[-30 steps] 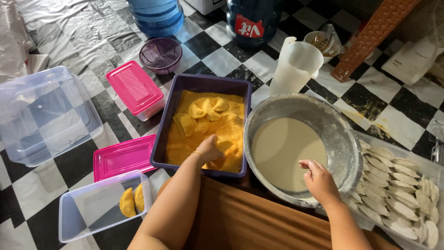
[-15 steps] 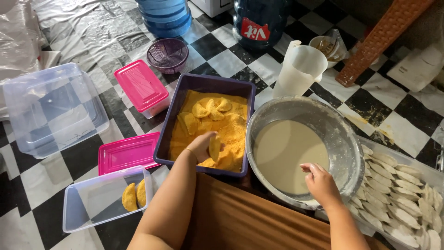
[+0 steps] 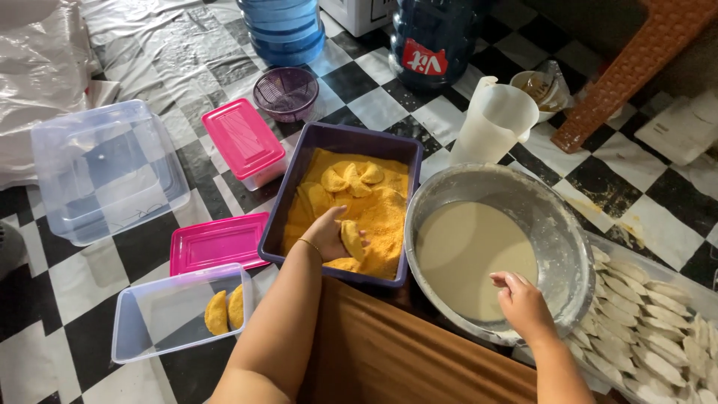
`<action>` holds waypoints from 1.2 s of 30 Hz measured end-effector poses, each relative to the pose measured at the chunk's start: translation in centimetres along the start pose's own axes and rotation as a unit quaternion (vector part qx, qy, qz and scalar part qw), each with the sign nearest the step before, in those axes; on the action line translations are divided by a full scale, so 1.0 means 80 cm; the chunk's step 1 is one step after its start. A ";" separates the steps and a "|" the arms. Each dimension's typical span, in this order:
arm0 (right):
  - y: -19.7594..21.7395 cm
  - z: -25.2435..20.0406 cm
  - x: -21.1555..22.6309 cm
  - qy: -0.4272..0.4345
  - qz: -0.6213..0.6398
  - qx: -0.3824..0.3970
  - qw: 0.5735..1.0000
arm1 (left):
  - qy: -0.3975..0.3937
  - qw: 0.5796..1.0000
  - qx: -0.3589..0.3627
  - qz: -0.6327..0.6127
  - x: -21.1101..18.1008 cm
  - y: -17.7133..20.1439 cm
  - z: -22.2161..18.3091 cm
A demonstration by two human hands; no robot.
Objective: Breading snacks by dipping them in a bowl of liquid batter and then coating them with yellow breading powder before placing them in a container.
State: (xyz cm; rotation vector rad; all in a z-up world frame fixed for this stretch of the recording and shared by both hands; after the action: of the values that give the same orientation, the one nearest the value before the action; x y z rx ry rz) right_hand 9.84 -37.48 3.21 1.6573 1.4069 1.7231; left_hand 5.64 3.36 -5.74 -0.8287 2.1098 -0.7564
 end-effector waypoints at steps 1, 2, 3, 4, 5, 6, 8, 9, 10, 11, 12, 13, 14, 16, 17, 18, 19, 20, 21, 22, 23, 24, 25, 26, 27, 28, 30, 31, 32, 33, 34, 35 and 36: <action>0.000 0.000 -0.002 -0.003 -0.002 -0.001 1.000 | -0.010 0.999 0.035 -0.022 -0.002 -0.005 -0.001; -0.001 0.000 -0.004 -0.006 -0.003 -0.003 1.000 | -0.020 0.996 0.071 -0.043 -0.005 -0.011 -0.001; -0.002 0.001 -0.004 -0.005 -0.003 -0.003 1.000 | -0.021 0.996 0.071 -0.043 -0.007 -0.015 -0.006; -0.002 0.000 -0.004 -0.004 -0.002 -0.002 1.000 | -0.041 0.996 0.064 -0.053 -0.011 -0.018 -0.011; -0.003 0.000 -0.005 -0.003 0.000 -0.001 1.000 | -0.060 0.995 0.057 -0.063 -0.016 -0.021 -0.015; -0.002 -0.001 -0.002 -0.002 0.000 -0.001 1.000 | -0.060 0.995 0.057 -0.064 -0.016 -0.018 -0.014; -0.001 -0.002 0.000 -0.014 -0.010 0.010 1.000 | -0.093 0.989 0.114 -0.011 -0.023 -0.022 -0.013; -0.001 -0.002 0.001 -0.014 -0.010 0.010 1.000 | -0.093 0.989 0.114 -0.011 -0.022 -0.023 -0.015; -0.002 -0.002 0.001 -0.017 -0.011 0.013 1.000 | -0.098 0.989 0.107 -0.002 -0.022 -0.021 -0.016; -0.002 -0.002 0.001 -0.019 -0.012 0.017 1.000 | -0.103 0.990 0.099 0.007 -0.023 -0.020 -0.018; -0.003 -0.001 -0.001 -0.019 -0.012 0.017 1.000 | -0.103 0.990 0.099 0.006 -0.022 -0.024 -0.021; -0.005 0.000 -0.003 -0.017 -0.019 0.019 0.999 | -0.096 0.990 0.065 0.077 -0.022 -0.023 -0.023; -0.006 0.000 -0.005 -0.015 -0.027 0.021 0.999 | -0.089 0.985 0.030 0.147 -0.023 -0.021 -0.026; -0.007 0.001 -0.006 -0.017 -0.026 0.022 0.999 | -0.100 0.943 -0.083 0.306 -0.028 -0.022 -0.037; -0.008 0.001 -0.007 -0.018 -0.026 0.023 0.999 | -0.106 0.864 -0.192 0.453 -0.040 -0.021 -0.050; -0.006 0.000 -0.005 -0.017 -0.026 0.023 0.999 | -0.107 0.864 -0.193 0.452 -0.035 -0.011 -0.038; -0.007 0.000 -0.004 -0.025 -0.026 0.032 0.999 | -0.149 0.830 -0.202 0.498 -0.038 -0.007 -0.030; -0.008 0.000 -0.003 -0.032 -0.025 0.043 0.998 | -0.190 0.791 -0.211 0.541 -0.041 -0.003 -0.024; -0.009 0.001 -0.005 -0.031 -0.026 0.044 0.998 | -0.190 0.791 -0.212 0.541 -0.042 -0.006 -0.023; -0.009 0.001 -0.006 -0.029 -0.024 0.039 0.999 | -0.153 0.779 -0.241 0.558 -0.041 -0.003 -0.022; -0.010 0.001 -0.007 -0.027 -0.022 0.034 0.999 | -0.115 0.766 -0.268 0.573 -0.040 0.001 -0.022; -0.011 0.000 -0.006 -0.025 -0.023 0.036 0.999 | -0.115 0.766 -0.270 0.572 -0.039 0.007 -0.016; -0.012 -0.001 -0.006 -0.028 -0.027 0.037 0.999 | -0.100 0.740 -0.277 0.605 -0.039 0.011 -0.009; -0.011 0.000 -0.006 -0.030 -0.030 0.035 0.998 | -0.086 0.711 -0.284 0.638 -0.041 0.014 -0.001; -0.012 0.001 -0.006 -0.028 -0.031 0.035 0.999 | -0.087 0.711 -0.285 0.637 -0.041 0.000 -0.013; -0.013 0.001 -0.006 -0.027 -0.031 0.035 0.999 | -0.062 0.687 -0.263 0.675 -0.037 -0.017 -0.019; -0.015 0.002 -0.010 -0.026 -0.032 0.036 0.998 | -0.036 0.661 -0.240 0.710 -0.031 -0.033 -0.022; -0.016 0.003 -0.013 -0.024 -0.027 0.035 0.999 | -0.010 0.641 -0.232 0.731 -0.026 -0.031 -0.016; -0.019 0.003 -0.016 -0.021 -0.021 0.036 0.999 | 0.017 0.621 -0.224 0.751 -0.020 -0.028 -0.011; -0.019 0.002 -0.015 -0.021 -0.023 0.039 0.999 | 0.018 0.623 -0.225 0.749 -0.018 -0.022 -0.006; -0.020 0.003 -0.017 -0.036 -0.020 0.045 0.998 | -0.019 0.659 -0.244 0.711 -0.024 -0.015 -0.005; -0.021 0.004 -0.018 -0.052 -0.018 0.051 0.997 | -0.056 0.691 -0.263 0.671 -0.028 -0.007 -0.004; -0.022 0.005 -0.021 -0.047 -0.020 0.054 0.997 | -0.057 0.693 -0.267 0.668 -0.027 0.036 0.039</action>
State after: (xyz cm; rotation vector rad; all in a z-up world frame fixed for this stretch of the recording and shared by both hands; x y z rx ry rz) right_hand 9.97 -37.89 0.82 1.7306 1.5015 1.5504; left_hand 8.32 5.97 -8.61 0.5281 2.1180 0.7015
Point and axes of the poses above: each hand's wrist, its own z-axis towards the middle knuckle, its own y-axis out of the back of the hand, x = y × z, the point moved 8 cm from there along z, towards the middle knuckle, and after that the axes turned 11 degrees about x, right-handed, at the moved point
